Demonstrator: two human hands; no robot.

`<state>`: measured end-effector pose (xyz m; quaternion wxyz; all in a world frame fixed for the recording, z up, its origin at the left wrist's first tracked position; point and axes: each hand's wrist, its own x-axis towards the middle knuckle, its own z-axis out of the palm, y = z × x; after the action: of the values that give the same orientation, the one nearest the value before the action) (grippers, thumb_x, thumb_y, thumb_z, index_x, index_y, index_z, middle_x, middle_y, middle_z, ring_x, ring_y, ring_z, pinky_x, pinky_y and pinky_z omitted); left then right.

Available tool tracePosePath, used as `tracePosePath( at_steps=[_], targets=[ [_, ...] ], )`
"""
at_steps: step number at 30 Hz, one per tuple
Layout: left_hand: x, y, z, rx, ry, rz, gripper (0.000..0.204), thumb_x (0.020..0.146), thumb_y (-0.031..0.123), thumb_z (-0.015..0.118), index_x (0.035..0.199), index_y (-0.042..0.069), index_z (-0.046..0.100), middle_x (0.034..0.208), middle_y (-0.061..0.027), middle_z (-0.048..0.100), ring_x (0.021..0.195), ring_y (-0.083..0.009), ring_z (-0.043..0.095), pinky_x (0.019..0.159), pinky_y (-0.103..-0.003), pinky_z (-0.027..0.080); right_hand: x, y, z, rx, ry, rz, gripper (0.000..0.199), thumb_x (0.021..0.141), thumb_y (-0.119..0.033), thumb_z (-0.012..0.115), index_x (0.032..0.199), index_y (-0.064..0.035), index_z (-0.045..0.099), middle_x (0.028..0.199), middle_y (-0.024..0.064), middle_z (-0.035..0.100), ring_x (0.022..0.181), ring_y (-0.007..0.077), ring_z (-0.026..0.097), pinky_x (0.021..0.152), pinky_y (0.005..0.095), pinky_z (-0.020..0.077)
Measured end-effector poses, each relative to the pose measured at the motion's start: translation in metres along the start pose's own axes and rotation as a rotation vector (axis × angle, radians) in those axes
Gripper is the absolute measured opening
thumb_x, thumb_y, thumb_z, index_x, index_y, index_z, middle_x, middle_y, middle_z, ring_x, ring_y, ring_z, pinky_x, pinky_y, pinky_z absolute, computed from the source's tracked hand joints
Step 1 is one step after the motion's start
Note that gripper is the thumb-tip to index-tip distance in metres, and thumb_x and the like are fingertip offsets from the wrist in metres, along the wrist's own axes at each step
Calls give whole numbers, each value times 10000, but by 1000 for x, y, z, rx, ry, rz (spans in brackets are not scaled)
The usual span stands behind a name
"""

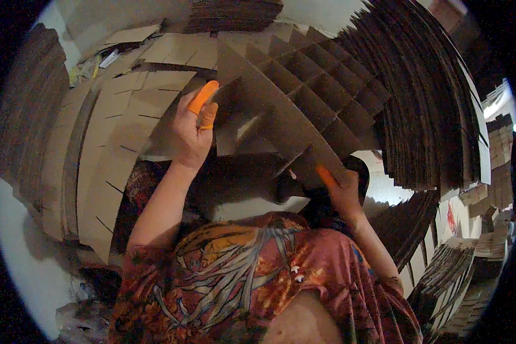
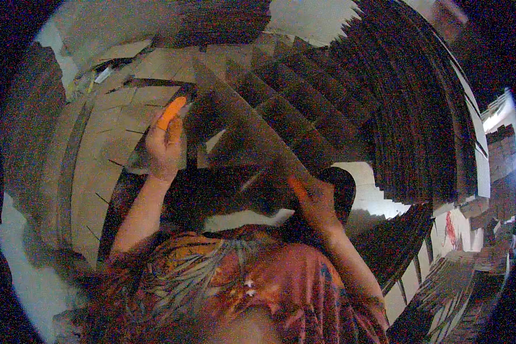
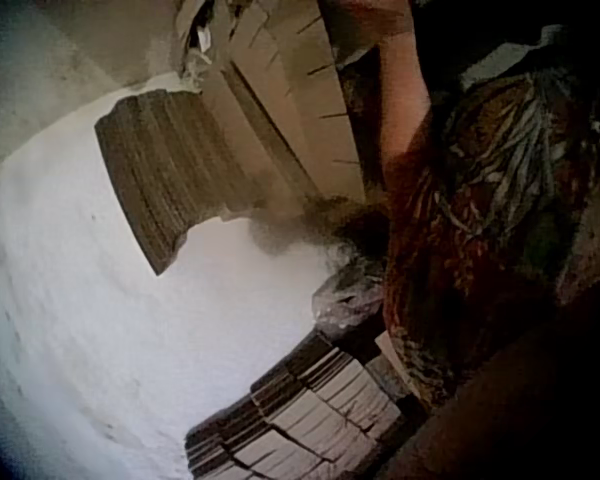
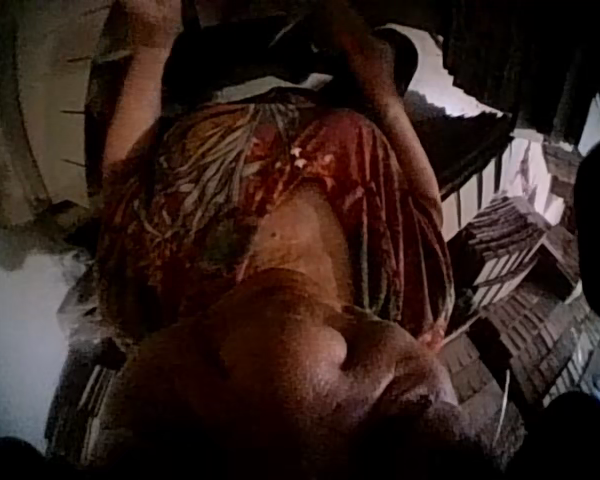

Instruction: The person sits on the floor and uses an orange utility knife to cut large cardboard sheets into smaller rectangular pieces. The person repeatedly cuts along pre-scored lines, separates the pieces, and stacks them on the right side of the workspace.

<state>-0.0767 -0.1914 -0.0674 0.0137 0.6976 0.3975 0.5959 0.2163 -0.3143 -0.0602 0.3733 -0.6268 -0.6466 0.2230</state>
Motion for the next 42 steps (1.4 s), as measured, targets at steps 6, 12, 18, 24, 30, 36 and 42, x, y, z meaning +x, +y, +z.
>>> tracePosePath(
  at_steps=[6, 12, 18, 24, 30, 36, 42],
  targets=[
    [-13, -41, 15, -148, 121, -186, 390, 841, 104, 565, 1204, 28, 444, 1069, -109, 545, 931, -210, 549, 813, -286, 429, 8, -9, -17, -279, 153, -456, 461, 811, -155, 597, 1242, -85, 446, 909, 191, 624, 719, 282, 638, 622, 379, 493],
    [-14, -29, 29, -348, -17, -348, 441, 852, 82, 546, 1261, 31, 389, 1082, -103, 543, 961, -157, 531, 825, -256, 419, 17, -31, -33, -448, -102, -376, 411, 749, -46, 605, 1151, -43, 519, 804, 186, 617, 687, 345, 607, 580, 335, 476],
    [-12, -12, 32, -480, -148, -336, 390, 876, 70, 490, 1255, 26, 410, 1147, -47, 515, 899, -93, 518, 760, -228, 422, 19, -24, -18, -504, 6, -523, 475, 770, -138, 604, 1213, -57, 455, 922, 198, 591, 732, 358, 593, 613, 380, 492],
    [-28, -37, 34, -439, -195, -259, 392, 921, 169, 385, 1281, 13, 378, 1338, -81, 374, 1219, -195, 340, 1013, -327, 245, 58, 33, -57, -506, 666, -278, 672, 799, -413, 585, 1221, 67, 378, 1152, 262, 491, 1058, 388, 485, 902, 425, 394],
    [-52, 2, 53, -720, -447, -406, 431, 915, 152, 384, 1319, 25, 303, 1331, -82, 376, 1181, -186, 378, 984, -309, 286, 58, 8, -34, 136, 5, 82, 900, 721, -546, 618, 1279, 78, 290, 1017, 246, 568, 946, 309, 557, 846, 388, 428],
    [-128, 22, 128, -1007, -916, -466, 596, 838, 94, 435, 1375, 44, 182, 1365, -110, 323, 1223, -215, 336, 1000, -322, 281, 69, 61, 34, -152, 135, 39, 977, 674, -457, 682, 1339, 57, 184, 1001, 228, 576, 906, 295, 565, 807, 357, 438],
    [-139, 28, 114, -760, -1069, -235, 532, 833, 88, 440, 1340, 54, 283, 1363, -137, 330, 1255, -267, 320, 1020, -329, 262, 49, -11, -24, 110, -51, -11, 631, 738, -88, 528, 1324, -14, 305, 712, 110, 553, 555, 162, 495, 493, 295, 414]
  ],
)
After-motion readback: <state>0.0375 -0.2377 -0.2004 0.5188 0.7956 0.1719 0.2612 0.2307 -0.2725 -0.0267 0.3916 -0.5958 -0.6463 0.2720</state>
